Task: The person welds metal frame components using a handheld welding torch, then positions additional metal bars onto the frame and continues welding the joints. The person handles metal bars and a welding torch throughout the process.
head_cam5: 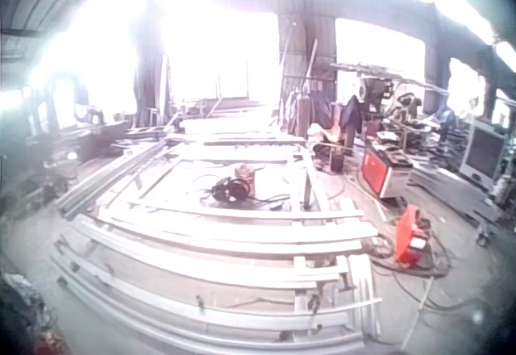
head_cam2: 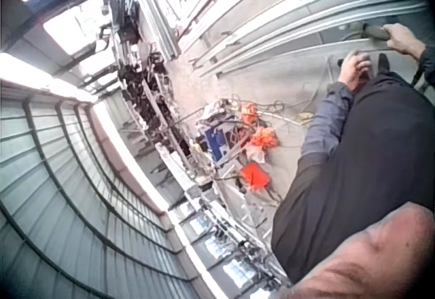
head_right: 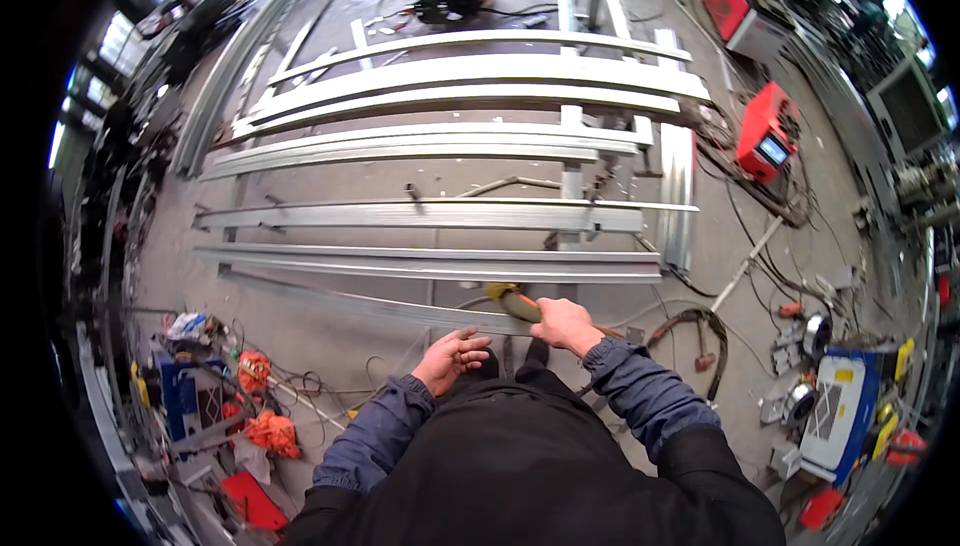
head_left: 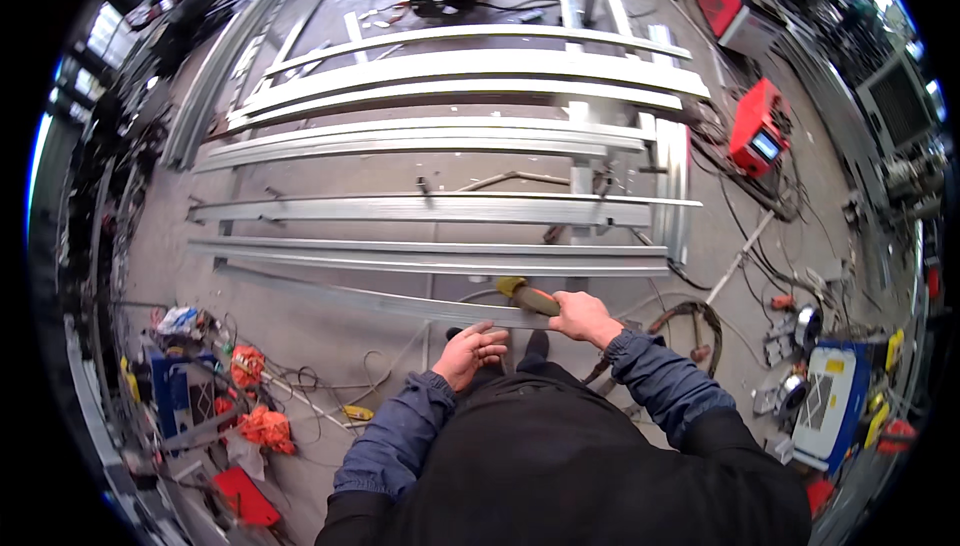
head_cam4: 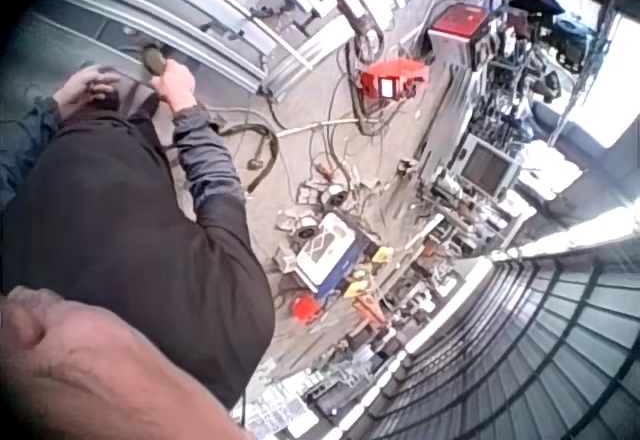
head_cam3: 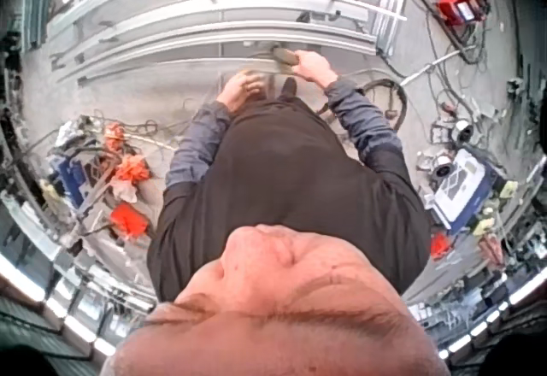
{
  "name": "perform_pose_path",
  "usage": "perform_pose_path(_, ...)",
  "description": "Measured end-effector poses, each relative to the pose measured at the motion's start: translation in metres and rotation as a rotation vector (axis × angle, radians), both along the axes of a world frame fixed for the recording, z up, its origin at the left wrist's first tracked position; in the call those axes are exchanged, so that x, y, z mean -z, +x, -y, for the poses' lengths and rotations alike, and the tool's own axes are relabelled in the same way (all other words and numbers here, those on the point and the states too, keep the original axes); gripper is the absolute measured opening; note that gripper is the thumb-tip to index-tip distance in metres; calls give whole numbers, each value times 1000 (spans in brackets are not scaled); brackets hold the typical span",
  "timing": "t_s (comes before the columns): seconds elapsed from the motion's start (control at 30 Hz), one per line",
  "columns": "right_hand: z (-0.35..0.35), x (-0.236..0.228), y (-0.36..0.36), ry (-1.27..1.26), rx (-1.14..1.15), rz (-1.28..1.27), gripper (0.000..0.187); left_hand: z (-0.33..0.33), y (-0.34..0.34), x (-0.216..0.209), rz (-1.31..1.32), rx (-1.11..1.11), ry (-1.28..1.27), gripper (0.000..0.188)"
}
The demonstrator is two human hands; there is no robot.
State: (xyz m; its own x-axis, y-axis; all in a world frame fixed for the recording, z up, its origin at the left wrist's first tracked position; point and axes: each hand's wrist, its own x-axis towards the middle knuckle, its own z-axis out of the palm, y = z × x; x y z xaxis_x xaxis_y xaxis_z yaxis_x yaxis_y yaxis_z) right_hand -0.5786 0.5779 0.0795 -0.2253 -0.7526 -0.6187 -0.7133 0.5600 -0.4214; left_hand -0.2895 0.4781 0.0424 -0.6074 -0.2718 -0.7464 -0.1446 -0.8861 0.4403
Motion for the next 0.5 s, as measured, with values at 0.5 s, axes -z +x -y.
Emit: perform_pose_path(0.5, 50, 122, 48, -65, 55, -104, 49, -43, 441, 108, 739, -530, -86, 33)
